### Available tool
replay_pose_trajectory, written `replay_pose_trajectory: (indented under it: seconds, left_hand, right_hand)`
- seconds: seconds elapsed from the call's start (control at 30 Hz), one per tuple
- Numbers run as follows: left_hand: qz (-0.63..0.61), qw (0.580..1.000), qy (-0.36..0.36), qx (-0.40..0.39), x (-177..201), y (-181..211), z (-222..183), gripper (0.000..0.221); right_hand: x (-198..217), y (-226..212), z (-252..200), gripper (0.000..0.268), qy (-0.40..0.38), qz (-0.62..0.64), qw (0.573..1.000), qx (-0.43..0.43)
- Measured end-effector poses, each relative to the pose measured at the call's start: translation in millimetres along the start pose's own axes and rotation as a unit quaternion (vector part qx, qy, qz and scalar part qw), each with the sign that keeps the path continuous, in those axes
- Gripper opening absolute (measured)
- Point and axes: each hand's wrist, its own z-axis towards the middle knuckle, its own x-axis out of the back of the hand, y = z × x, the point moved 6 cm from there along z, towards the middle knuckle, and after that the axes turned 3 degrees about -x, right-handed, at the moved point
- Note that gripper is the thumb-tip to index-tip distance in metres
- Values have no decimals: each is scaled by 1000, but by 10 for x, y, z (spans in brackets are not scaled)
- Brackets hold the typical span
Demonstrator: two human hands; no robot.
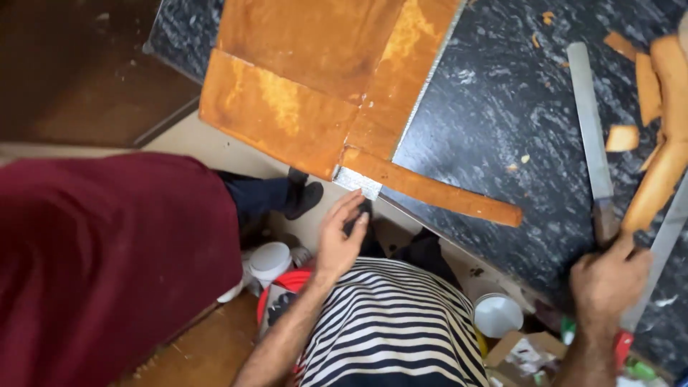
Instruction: The recorder is cutting sponge cake into strips, applying cream/icing, and assembling the pieces into a larger cake structure on a tray.
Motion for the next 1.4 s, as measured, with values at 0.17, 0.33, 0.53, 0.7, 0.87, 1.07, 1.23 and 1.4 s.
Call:
replay_pose_trajectory:
  seconds: [0.17, 0.33, 0.53, 0.7, 0.87, 1.07, 1.23, 1.4]
  left_hand:
    - [324, 913, -115, -219, 345, 631, 507, 41]
    - [338, 869, -185, -311, 642, 718, 1232, 44]
    - [338, 853, -218, -331, 671, 627, 1576, 50]
    - [386, 755, -358, -392, 70, 631, 1259, 80]
    - [437, 707, -366, -419, -126, 239, 1208, 92]
    - [455, 688, -262, -500, -127, 102, 1182, 66]
    - [481, 669, -250, -508, -122, 134, 1193, 61]
    - [483, 661, -250, -518, -139, 46, 1177, 61]
  right_hand:
    - [606, -459, 113, 41, -39, 38, 997, -46]
    - [239, -872, -451, 47, -255, 893, 322, -182]
    - [1345, -2866, -1096, 55, -134, 857, 467, -171]
    - [972, -3279, -1340, 33, -62, 744, 613, -259]
    - [846, -3947, -1636, 30, -108, 564, 759, -306]
    - [856, -4261, -1667, 32, 8, 341, 926, -163]
    - [788, -4253, -1691, 34, -12, 348, 922, -167]
    - [773, -4217, -1847, 34, -16, 333, 926, -175]
